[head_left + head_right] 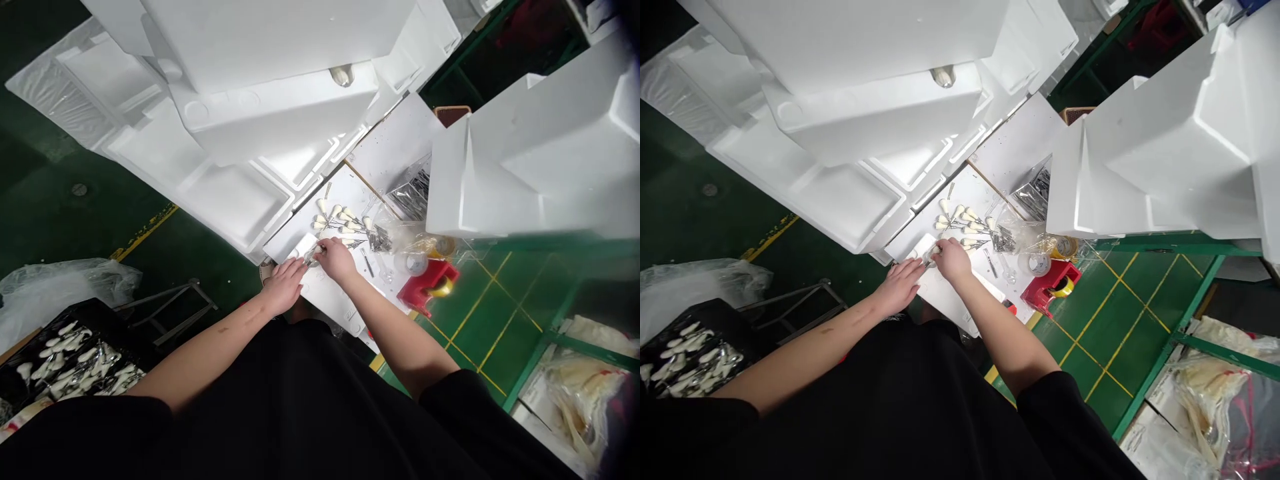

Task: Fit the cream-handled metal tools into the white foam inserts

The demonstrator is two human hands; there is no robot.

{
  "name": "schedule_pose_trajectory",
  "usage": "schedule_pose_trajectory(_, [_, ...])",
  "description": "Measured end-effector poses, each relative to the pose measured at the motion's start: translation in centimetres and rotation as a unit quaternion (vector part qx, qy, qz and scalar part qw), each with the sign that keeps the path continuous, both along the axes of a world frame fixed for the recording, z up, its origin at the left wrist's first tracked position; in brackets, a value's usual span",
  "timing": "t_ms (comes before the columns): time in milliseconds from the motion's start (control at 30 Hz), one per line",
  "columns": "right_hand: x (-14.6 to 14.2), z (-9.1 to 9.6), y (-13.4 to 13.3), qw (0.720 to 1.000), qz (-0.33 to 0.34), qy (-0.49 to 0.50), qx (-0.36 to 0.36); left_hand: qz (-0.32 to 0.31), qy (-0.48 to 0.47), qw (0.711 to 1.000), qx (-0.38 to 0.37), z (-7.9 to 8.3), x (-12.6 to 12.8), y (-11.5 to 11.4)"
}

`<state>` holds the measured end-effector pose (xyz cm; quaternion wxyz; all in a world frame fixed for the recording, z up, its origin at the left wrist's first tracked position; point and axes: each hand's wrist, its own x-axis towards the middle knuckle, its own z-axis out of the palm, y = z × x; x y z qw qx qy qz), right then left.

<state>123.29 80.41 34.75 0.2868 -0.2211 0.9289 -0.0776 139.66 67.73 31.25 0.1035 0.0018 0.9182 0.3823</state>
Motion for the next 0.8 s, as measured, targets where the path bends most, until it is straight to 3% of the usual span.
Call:
schedule_pose_trajectory(233, [2.1,-0.9,-1.1,0.987,-0.106,0.099,0.074,-0.093,-0.029,0.990,-0.101,0.7,-0.8,-0.3])
schedule_pose_trajectory(333, [1.6,-1.2,-1.2,0.977,-0.193,0.045,0.076,-0.138,0.005,0.983,-0.124,0.8,-2.3,-0.1])
schedule_pose_trajectory(433, [1.0,-0.4,0.6,0.967,-0.252,-0.031,0.033,-0.197,0.033,0.970,-0.139,-0.4,-3.7,0.5])
schedule_pose_trajectory(500, [0.6,0.9,4.1,0.960,-0.275,-0.018,-0.041,-0.226,0.028,0.962,-0.151,-2.0,-4.3,0.9])
schedule_pose_trajectory(600, [0.3,3.7,12.9,0.922,-0.346,0.085,-0.152,-0.230,0.060,0.956,-0.170,-4.6,-4.8,1.3])
schedule_pose_trajectory(667, [0.3,6.0,19.9,0.849,-0.477,0.167,-0.155,-0.225,0.073,0.956,-0.172,-5.6,-4.9,1.5])
schedule_pose_trajectory(733, [-0.1,7.7,26.3,0.754,-0.617,0.188,-0.124,-0.226,0.074,0.955,-0.178,-5.8,-4.8,1.6])
schedule_pose_trajectory(800, [-1.0,8.5,30.9,0.711,-0.676,0.154,-0.120,-0.230,0.075,0.951,-0.192,-5.5,-4.6,1.7])
